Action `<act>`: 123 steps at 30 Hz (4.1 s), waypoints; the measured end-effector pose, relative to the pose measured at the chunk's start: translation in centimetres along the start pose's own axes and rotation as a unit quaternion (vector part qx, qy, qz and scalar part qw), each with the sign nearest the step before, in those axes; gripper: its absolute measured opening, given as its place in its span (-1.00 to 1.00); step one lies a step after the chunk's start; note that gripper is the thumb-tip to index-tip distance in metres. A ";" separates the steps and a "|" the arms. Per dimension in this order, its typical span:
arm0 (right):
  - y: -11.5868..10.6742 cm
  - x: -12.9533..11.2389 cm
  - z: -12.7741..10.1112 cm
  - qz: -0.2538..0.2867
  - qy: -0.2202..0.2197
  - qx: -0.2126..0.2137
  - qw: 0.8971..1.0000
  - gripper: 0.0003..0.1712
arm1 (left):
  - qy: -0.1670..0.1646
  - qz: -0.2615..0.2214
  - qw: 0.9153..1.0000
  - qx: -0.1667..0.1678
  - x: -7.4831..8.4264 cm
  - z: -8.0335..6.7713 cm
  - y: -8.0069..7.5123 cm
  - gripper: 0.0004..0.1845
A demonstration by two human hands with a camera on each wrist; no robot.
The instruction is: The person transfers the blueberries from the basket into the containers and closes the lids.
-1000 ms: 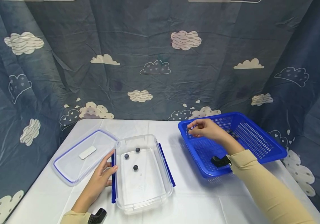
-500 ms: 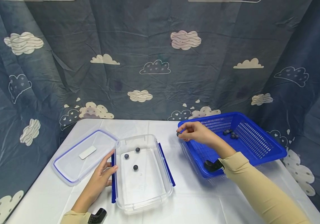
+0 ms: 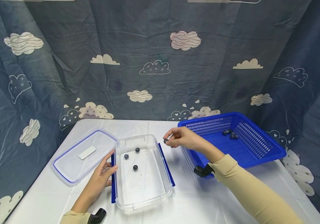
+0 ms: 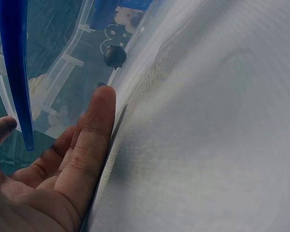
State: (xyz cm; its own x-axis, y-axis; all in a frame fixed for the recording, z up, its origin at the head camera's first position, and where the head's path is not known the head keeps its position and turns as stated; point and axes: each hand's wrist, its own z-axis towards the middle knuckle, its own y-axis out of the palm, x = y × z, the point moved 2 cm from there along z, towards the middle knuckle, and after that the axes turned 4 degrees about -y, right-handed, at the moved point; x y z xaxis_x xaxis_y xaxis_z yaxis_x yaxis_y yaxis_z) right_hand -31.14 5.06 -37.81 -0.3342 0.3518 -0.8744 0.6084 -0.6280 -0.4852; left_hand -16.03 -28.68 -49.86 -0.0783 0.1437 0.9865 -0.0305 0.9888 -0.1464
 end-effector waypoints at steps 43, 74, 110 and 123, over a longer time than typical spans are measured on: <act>5.1 -1.5 2.4 0.001 0.014 -0.076 0.997 -0.60 | 0.000 -0.010 1.000 -0.004 0.4 0.0 -0.1 -0.25; -1.7 0.9 0.2 -0.001 0.058 0.008 0.998 -0.56 | -0.001 0.000 1.000 -0.002 -0.1 0.1 0.0 -0.25; -15.6 9.8 -4.8 0.016 0.160 0.188 0.969 -0.36 | -0.002 -0.009 1.000 -0.005 -0.1 0.2 -0.1 -0.25; -18.2 12.9 -8.2 0.046 0.230 0.251 0.939 -0.44 | 0.003 -0.001 1.000 0.000 0.3 0.2 -0.1 -0.25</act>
State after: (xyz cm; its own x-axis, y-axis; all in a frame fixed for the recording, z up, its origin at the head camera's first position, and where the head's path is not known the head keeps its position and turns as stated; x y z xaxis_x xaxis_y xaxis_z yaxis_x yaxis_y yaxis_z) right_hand -40.62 26.67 -40.21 0.1198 0.4709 -0.8740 0.1648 -0.8776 -0.4502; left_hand -16.21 -28.72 -49.62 -0.0716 0.1429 0.9871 -0.0307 0.9889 -0.1454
